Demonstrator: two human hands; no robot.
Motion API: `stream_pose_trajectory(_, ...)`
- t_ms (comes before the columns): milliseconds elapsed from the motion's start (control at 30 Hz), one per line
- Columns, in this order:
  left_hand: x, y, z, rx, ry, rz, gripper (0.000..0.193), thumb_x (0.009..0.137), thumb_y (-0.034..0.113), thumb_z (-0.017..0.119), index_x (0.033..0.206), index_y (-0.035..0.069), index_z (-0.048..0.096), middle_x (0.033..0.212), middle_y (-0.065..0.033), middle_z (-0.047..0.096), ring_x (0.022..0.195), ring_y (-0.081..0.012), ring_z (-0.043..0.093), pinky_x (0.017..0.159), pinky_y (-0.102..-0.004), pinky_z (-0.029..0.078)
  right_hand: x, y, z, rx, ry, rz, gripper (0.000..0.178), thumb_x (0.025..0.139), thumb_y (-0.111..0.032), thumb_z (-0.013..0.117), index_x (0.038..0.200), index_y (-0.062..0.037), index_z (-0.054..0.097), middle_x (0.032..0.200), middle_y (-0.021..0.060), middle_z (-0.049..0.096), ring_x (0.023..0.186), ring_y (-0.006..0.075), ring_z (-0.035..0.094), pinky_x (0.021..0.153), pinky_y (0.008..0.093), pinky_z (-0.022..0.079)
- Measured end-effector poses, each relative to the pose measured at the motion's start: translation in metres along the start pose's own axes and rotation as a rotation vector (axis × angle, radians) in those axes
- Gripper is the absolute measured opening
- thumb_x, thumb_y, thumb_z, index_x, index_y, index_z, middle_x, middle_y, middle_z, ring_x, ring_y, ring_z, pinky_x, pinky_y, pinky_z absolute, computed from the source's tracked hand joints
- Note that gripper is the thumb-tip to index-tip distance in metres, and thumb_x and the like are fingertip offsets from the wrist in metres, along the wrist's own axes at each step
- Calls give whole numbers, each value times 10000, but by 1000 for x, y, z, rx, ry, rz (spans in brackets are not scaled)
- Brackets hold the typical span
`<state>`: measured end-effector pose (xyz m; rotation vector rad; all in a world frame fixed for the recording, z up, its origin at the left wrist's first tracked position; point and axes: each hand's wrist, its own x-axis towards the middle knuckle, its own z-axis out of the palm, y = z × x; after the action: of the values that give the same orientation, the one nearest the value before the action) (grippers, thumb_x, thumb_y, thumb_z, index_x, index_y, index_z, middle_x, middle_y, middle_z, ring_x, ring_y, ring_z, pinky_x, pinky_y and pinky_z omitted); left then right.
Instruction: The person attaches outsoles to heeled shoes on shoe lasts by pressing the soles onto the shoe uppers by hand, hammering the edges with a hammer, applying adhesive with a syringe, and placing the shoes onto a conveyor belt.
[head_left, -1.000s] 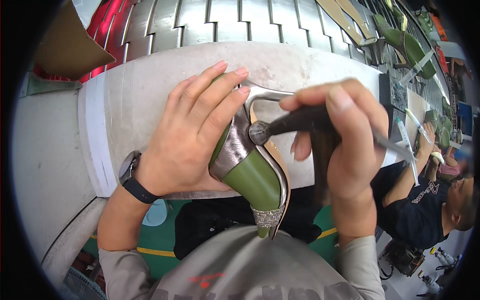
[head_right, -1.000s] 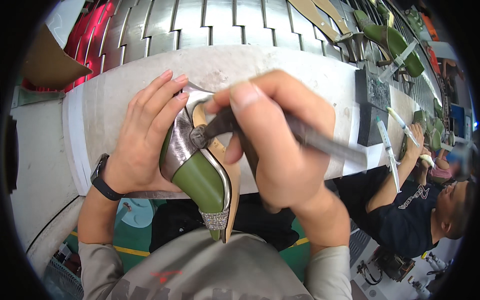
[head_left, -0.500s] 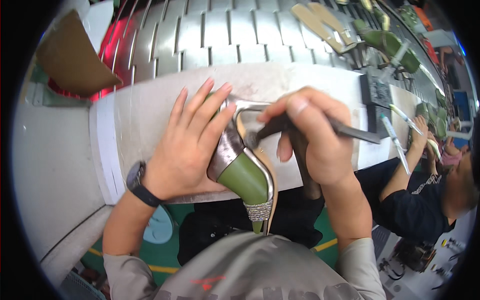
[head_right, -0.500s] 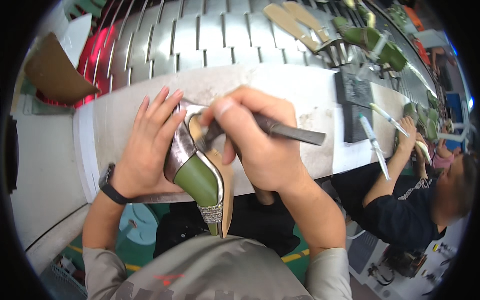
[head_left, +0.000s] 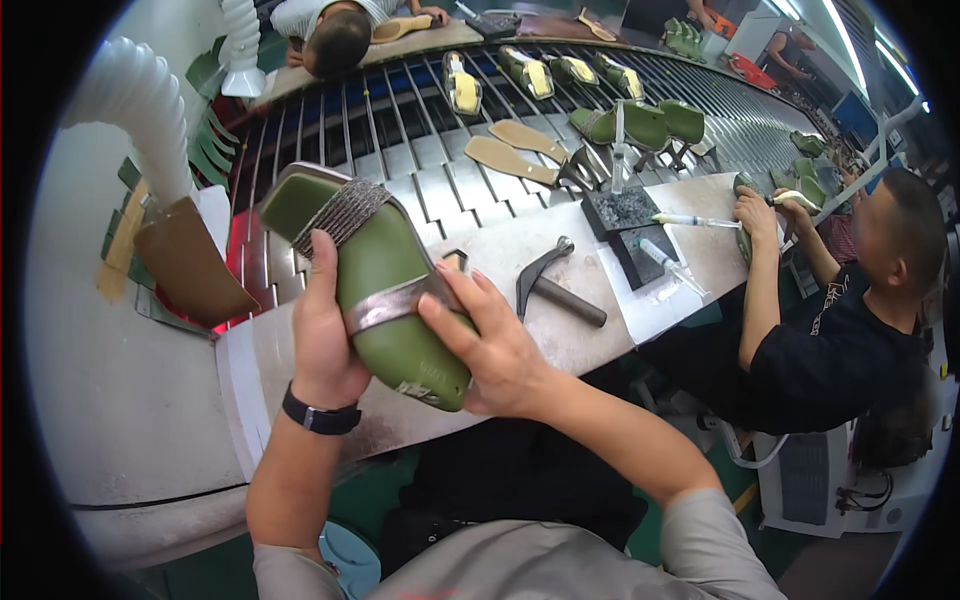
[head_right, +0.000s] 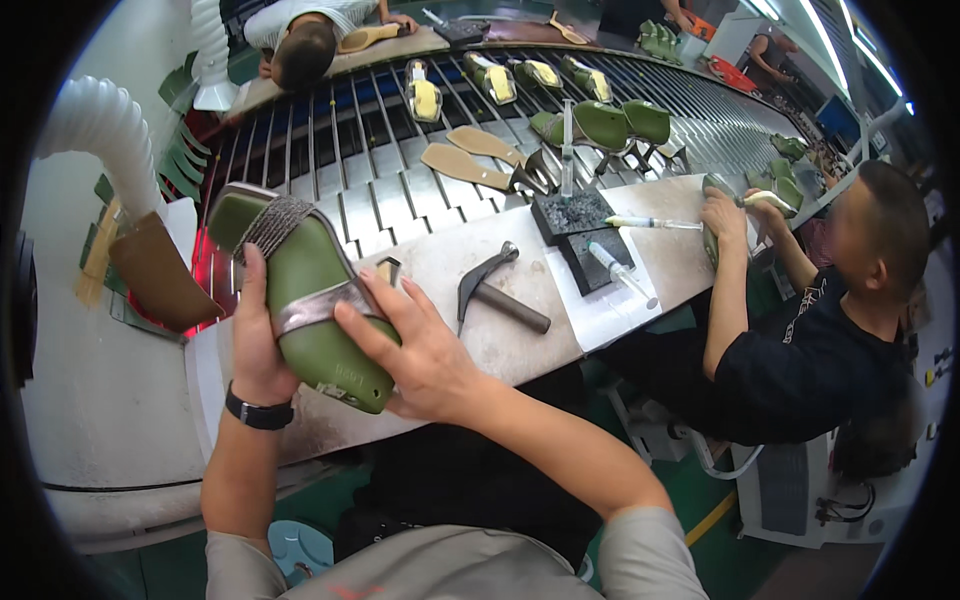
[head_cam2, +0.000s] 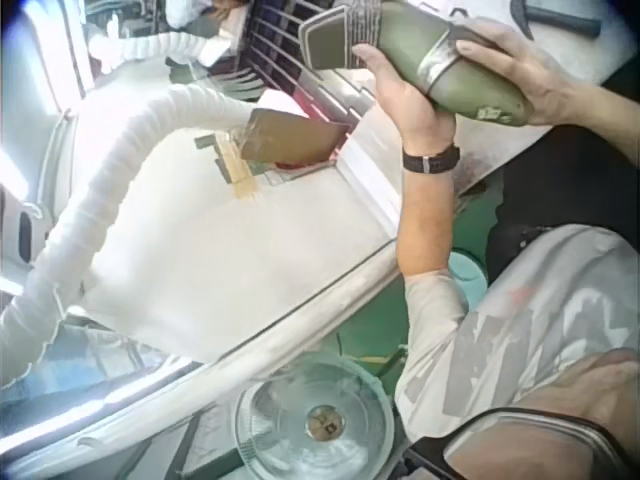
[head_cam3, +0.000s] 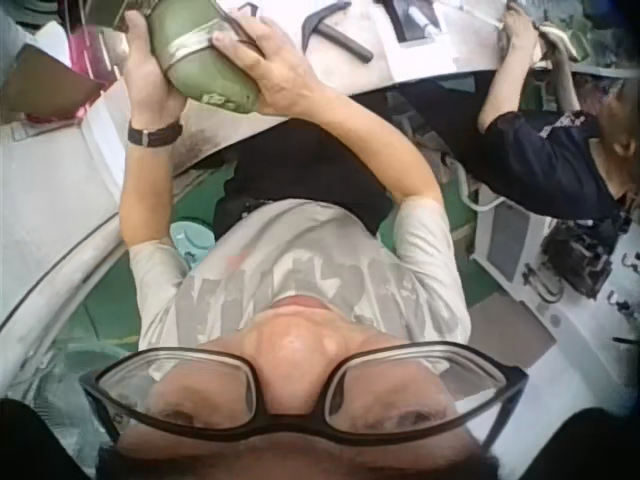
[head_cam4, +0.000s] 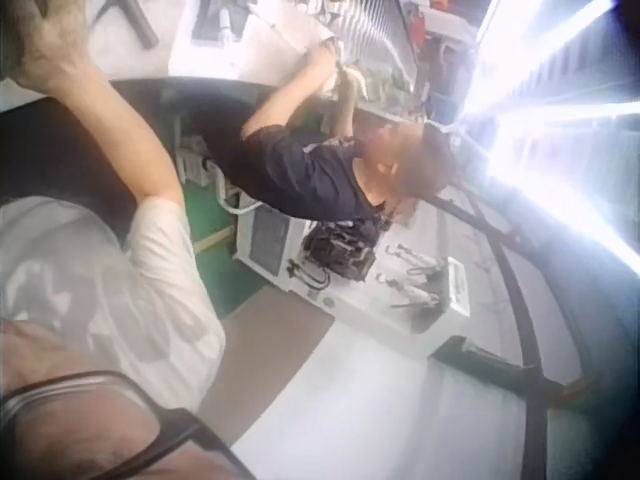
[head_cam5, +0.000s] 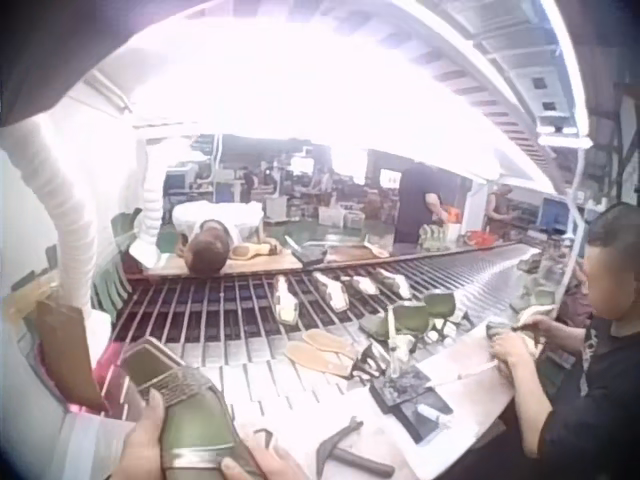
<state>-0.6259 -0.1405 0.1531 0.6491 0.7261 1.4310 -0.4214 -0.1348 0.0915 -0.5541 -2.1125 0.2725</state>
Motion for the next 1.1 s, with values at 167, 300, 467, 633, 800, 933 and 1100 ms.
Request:
stream_pose_trajectory(167, -4, -33, -29, 458, 67, 159, 565, 1120, 439, 502, 1484, 8, 538, 1417, -110, 657, 1347, -240, 589, 1093, -412, 483, 91, 42, 45, 287, 310, 341, 760, 840, -183, 819, 1495, 51, 513, 1192, 278, 691, 1083, 446, 693, 913, 480, 564)
stream_pose_trajectory(300, -27, -64, -40, 971, -139, 68, 418, 982, 148, 728, 1335, -56, 638, 1379, -191, 671, 1250, -320, 666, 1085, -414, 511, 143, 132, 76, 300, 49, 854, 673, 828, -329, 782, 1392, 1, 619, 1226, 279, 726, 1166, 421, 696, 1019, 461, 546)
stream_pose_trajectory(467, -19, -61, -54, 1368, -244, 229, 405, 907, 111, 765, 1267, -47, 670, 1380, -246, 660, 1274, -400, 642, 1114, -438, 488, 159, 122, 69, 196, -175, 809, 865, 884, -498, 738, 1537, 12, 489, 1330, 324, 665, 1280, 456, 630, 1133, 469, 469)
stream_pose_trajectory(633, 56, -86, -19, 1386, -272, 318, 460, 925, 73, 703, 1362, -39, 614, 1511, -270, 570, 1405, -447, 543, 1193, -482, 404, 220, 250, -124, -514, 177, 257, 415, 936, -405, 610, 1018, -38, 785, 1001, 196, 774, 976, 390, 749, 908, 496, 597)
stream_pose_trajectory(800, 79, -119, 0, 1723, -326, 375, 551, 914, 54, 654, 1443, -50, 540, 1592, -283, 481, 1489, -491, 428, 1247, -612, 262, 165, 437, -325, -1082, -197, 628, 319, 909, -305, 708, 1009, -12, 788, 1025, 281, 756, 1009, 456, 734, 926, 526, 579)
stream_pose_trajectory(933, 77, -110, -9, 1758, -362, 209, 501, 912, 91, 619, 1396, -27, 568, 1568, -288, 501, 1471, -486, 452, 1217, -651, 286, 99, 548, -413, -1229, -498, 966, 304, 907, -230, 684, 1085, 0, 772, 1186, 260, 744, 1121, 414, 720, 986, 493, 574)
stream_pose_trajectory(1100, 75, -108, -13, 1753, -335, 94, 470, 886, 111, 615, 1336, -21, 584, 1520, -304, 536, 1430, -501, 487, 1192, -673, 307, 27, 627, -476, -1022, -766, 1157, 555, 830, -252, 810, 1326, -28, 701, 1282, 246, 722, 1182, 386, 706, 1033, 439, 555)
